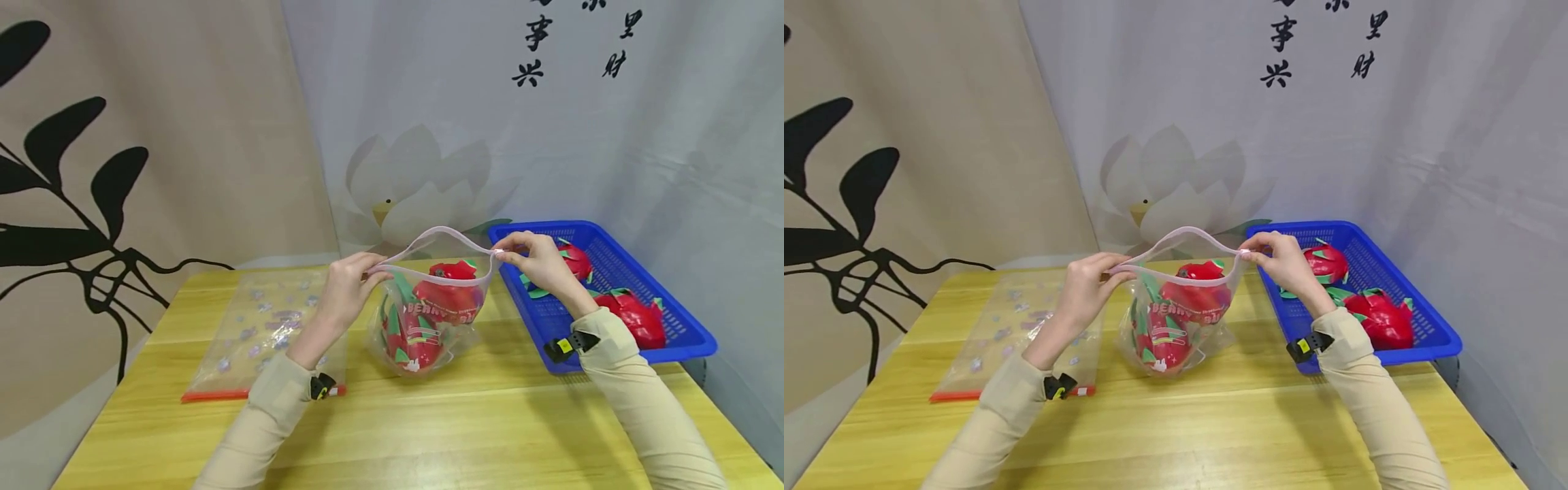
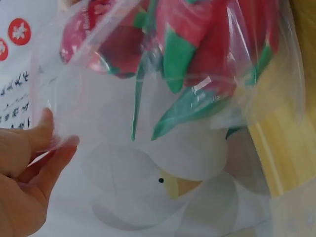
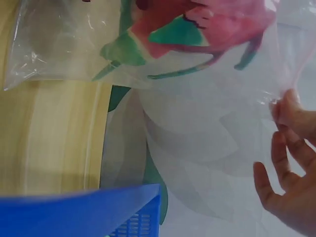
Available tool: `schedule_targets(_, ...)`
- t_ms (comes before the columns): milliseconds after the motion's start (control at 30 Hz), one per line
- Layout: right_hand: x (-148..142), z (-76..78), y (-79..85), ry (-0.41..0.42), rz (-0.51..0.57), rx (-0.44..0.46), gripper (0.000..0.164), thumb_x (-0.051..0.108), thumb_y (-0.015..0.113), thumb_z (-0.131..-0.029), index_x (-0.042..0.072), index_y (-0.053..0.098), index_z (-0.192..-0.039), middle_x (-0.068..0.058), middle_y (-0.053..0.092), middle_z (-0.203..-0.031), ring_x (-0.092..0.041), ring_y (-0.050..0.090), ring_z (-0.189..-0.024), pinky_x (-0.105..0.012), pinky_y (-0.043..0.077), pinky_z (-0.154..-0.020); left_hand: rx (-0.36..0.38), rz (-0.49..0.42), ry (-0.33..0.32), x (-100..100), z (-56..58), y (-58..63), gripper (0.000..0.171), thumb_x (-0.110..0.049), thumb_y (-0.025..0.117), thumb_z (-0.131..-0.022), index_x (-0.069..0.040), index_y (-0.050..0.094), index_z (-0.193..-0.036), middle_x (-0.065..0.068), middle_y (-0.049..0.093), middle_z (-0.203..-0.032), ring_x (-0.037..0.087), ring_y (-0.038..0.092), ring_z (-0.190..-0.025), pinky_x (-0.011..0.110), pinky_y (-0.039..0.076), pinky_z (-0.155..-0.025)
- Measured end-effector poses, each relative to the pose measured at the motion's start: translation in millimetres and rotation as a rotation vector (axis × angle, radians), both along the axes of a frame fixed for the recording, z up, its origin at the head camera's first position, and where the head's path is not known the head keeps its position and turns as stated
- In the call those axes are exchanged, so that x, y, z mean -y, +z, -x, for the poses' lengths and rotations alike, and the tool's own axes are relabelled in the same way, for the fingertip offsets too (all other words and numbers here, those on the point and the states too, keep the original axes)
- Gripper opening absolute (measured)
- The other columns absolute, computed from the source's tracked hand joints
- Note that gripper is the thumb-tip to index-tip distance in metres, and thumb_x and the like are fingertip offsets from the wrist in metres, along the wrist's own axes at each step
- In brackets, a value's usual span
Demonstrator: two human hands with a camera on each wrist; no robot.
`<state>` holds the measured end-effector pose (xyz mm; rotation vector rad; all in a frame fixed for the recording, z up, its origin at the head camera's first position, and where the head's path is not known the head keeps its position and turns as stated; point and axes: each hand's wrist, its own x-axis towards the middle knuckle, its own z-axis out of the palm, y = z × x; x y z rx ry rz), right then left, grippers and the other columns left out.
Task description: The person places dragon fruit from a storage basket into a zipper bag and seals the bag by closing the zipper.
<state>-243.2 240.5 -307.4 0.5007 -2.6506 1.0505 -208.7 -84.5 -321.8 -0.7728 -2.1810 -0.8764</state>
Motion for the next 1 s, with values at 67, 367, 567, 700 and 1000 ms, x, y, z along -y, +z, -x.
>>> schedule_targets(67,2.0,-0.7,-0.7,-0.003,0.000,-0.043,0.017,0.015,0.064,-0.091,0.002,0.070,-0.100,-0.017,0.068,-0.102,-0.025,0.061,-0.093,-0.024,0.048,-0.078,0.031,-0.011,0.027,-0.3,-0.3,-0.2,0.018,-0.012,0.072,-0.081,0.002,0.073,-0.092,0.016,0.074,-0.090,0.024,0.072,-0.077,0.028,0.058,-0.067)
schedule_targets(367,26.5,-10.0,14.3,-0.024,0.128,-0.383,0.008,0.007,0.068,-0.085,0.001,0.071,-0.090,-0.014,0.067,-0.081,0.003,0.044,-0.076,-0.014,0.036,-0.065,0.057,-0.141,0.038,2.2,4.1,-1.1,0.016,-0.012,0.067,-0.086,0.003,0.074,-0.088,0.017,0.074,-0.082,0.005,0.038,-0.041,0.016,0.031,-0.043)
schedule_targets(567,14.1,-4.2,9.4,-0.183,0.155,-0.368,0.011,0.009,0.067,-0.087,-0.001,0.070,-0.092,-0.017,0.065,-0.082,0.005,0.046,-0.076,-0.012,0.036,-0.065,0.162,-0.356,0.048,14.6,14.5,-0.3,0.012,-0.008,0.070,-0.084,0.004,0.073,-0.085,0.019,0.071,-0.071,-0.001,0.026,-0.039,0.013,0.020,-0.038)
schedule_targets(700,9.6,0.1,-2.9,-0.180,0.076,-0.326,0.012,0.011,0.067,-0.088,0.001,0.070,-0.092,-0.016,0.069,-0.084,-0.009,0.048,-0.076,-0.019,0.035,-0.063,0.235,-0.400,0.074,19.8,20.5,-5.4,0.012,-0.010,0.070,-0.084,0.002,0.073,-0.084,0.017,0.064,-0.061,-0.001,0.025,-0.040,0.014,0.018,-0.039)
schedule_targets(1000,9.8,2.6,-11.6,-0.104,-0.016,-0.249,0.011,0.010,0.066,-0.088,0.002,0.071,-0.094,-0.015,0.069,-0.087,-0.016,0.049,-0.069,-0.021,0.035,-0.058,0.318,-0.383,0.087,29.2,26.8,-16.3,0.014,-0.011,0.069,-0.086,0.003,0.072,-0.084,0.020,0.066,-0.065,-0.003,0.023,-0.038,0.016,0.018,-0.039)
